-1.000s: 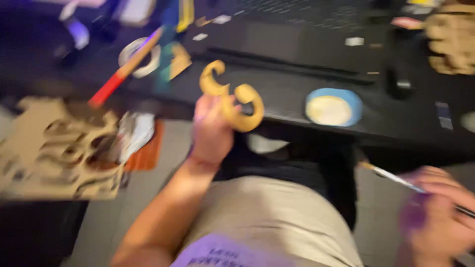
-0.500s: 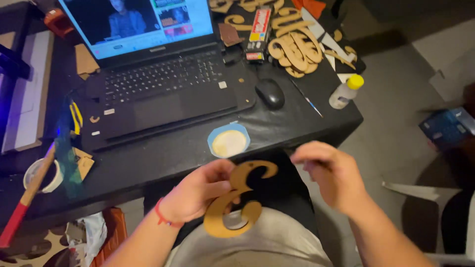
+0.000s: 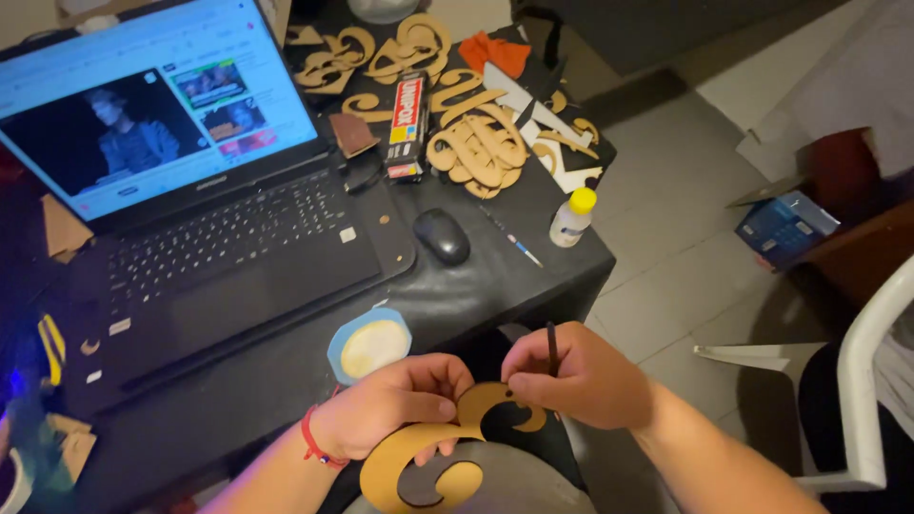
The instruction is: Applying a liquid coating to laser-cut wooden letters using a brush at a workspace
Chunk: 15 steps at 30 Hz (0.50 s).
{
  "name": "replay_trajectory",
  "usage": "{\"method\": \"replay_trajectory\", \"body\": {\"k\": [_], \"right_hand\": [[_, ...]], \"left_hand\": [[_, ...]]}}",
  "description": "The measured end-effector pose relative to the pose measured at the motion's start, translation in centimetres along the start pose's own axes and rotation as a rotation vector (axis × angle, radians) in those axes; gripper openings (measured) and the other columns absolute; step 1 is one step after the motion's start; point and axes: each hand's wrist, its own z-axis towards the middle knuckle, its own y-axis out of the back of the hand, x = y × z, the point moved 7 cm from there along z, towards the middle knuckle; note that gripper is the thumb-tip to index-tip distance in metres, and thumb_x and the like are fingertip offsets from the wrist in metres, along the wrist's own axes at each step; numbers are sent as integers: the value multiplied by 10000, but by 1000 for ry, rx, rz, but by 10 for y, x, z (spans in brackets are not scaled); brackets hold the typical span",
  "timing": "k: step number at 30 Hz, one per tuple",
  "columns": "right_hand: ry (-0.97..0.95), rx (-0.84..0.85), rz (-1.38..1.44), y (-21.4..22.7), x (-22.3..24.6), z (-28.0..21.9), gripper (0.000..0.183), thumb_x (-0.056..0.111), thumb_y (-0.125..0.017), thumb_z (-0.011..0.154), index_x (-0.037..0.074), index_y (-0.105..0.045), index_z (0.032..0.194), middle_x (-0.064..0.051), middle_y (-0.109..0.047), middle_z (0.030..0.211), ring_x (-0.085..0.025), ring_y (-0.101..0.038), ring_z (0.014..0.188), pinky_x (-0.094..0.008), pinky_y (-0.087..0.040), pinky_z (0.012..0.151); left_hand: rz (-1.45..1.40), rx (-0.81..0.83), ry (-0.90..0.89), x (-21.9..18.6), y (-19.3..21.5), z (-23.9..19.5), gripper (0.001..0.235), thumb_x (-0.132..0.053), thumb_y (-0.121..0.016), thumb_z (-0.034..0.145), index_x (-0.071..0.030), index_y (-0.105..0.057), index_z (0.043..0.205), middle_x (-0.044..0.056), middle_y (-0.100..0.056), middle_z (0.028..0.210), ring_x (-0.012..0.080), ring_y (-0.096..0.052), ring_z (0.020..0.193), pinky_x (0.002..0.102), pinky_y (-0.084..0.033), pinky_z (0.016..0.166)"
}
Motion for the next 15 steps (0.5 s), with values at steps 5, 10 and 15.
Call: {"method": "replay_trajectory", "body": {"k": [5, 10, 15], "right_hand": [[12, -119, 220, 18, 5, 8, 127, 77, -649, 867, -15, -717, 813, -59, -626, 568, -117, -516, 389, -258, -449, 304], [-28, -301, 113, 69, 10, 25, 145, 150, -692, 843, 17, -730, 886, -106, -727, 645, -183, -711, 509, -282, -587, 468], [206, -621, 478, 196, 35, 48, 129, 193, -674, 739, 90, -626, 801, -189, -697, 732, -190, -554, 543, -281, -329, 402]], "left_hand": [[-70, -71, 15, -28, -7, 13, 148, -27, -368, 934, 48, -494, 958, 245, -607, 667, 221, -539, 449, 262, -405, 441], [277, -490, -451, -72, 44, 5, 351, -226, -558, 901, 63, -707, 1034, 186, -732, 1067, 224, -696, 812, 339, -637, 502], [40, -844, -922, -64, 136, -70, 290, -155, -472, 1050, 102, -602, 1082, 251, -663, 859, 254, -644, 640, 270, -527, 547]]}}
